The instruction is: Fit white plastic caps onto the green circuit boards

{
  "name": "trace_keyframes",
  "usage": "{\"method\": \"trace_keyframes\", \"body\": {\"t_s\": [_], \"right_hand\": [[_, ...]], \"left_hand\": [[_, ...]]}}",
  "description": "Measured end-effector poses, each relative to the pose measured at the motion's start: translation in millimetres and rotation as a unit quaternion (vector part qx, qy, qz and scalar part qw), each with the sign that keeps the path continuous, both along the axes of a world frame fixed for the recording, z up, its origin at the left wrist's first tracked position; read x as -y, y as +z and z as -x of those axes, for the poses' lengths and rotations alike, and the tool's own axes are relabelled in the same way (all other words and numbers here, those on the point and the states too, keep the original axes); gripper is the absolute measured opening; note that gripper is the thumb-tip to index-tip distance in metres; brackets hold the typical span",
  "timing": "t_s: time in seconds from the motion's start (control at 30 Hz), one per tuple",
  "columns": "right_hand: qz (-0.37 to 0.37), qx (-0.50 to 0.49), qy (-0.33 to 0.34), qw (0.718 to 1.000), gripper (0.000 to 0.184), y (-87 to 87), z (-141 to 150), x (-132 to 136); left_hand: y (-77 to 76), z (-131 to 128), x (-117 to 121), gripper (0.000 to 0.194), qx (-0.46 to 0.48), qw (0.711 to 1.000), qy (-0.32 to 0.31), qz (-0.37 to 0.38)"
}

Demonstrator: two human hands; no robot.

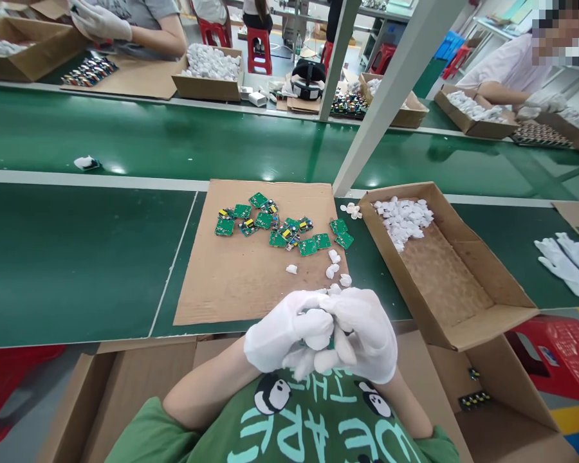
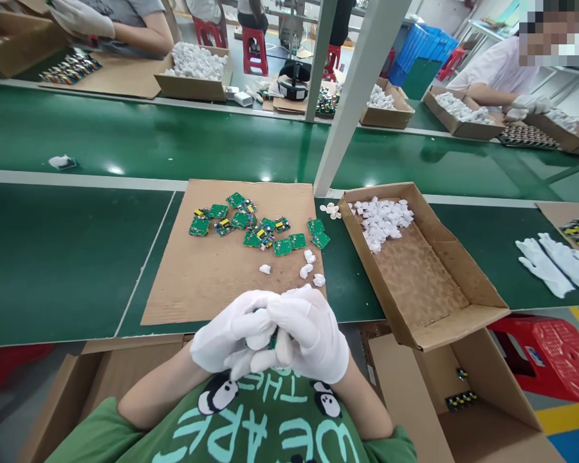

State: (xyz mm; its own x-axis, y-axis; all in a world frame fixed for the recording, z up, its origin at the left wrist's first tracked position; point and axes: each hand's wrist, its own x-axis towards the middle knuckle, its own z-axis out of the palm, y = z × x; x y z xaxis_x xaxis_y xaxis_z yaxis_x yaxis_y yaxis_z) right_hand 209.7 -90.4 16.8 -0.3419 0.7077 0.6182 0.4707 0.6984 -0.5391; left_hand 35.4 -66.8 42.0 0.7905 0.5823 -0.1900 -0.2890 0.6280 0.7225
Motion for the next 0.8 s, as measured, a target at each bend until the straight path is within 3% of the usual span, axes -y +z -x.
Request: {"method": "trace_keyframes", "body": {"t_s": [0.17, 0.3, 0.37, 0.57, 0.73, 0.8], "right_hand": [[-0.075, -0.070, 0.000, 0.995, 0.053, 19.0, 12.4, -9.5], [-0.082, -0.046, -0.024, 0.995, 0.054, 17.8, 15.4, -10.8], [-0.073, -0.035, -0.022, 0.996, 0.056, 14.4, 12.9, -12.7], [-0.023, 0.010, 0.044, 0.999, 0.049, 17.4, 2.5, -23.5], [0.033, 0.004, 0.103, 0.994, 0.043, 25.7, 2.8, -30.1], [0.034, -0.010, 0.095, 0.995, 0.046, 24.9, 5.8, -31.7]], "left_hand": [[-3.2, -3.2, 0.1, 0.052, 0.045, 0.999, 0.018, -0.021], [-0.7, -1.6, -0.8, 0.046, -0.009, 0.999, 0.013, -0.034], [0.0, 0.2, -2.6, 0.045, -0.012, 1.000, 0.019, -0.017], [-3.4, 6.6, -11.1, 0.068, 0.072, 0.989, 0.011, 0.129], [-7.5, 14.8, -14.2, 0.063, 0.036, 0.988, -0.017, 0.150], [-8.5, 17.0, -15.6, 0.061, 0.045, 0.986, -0.022, 0.157]]}}
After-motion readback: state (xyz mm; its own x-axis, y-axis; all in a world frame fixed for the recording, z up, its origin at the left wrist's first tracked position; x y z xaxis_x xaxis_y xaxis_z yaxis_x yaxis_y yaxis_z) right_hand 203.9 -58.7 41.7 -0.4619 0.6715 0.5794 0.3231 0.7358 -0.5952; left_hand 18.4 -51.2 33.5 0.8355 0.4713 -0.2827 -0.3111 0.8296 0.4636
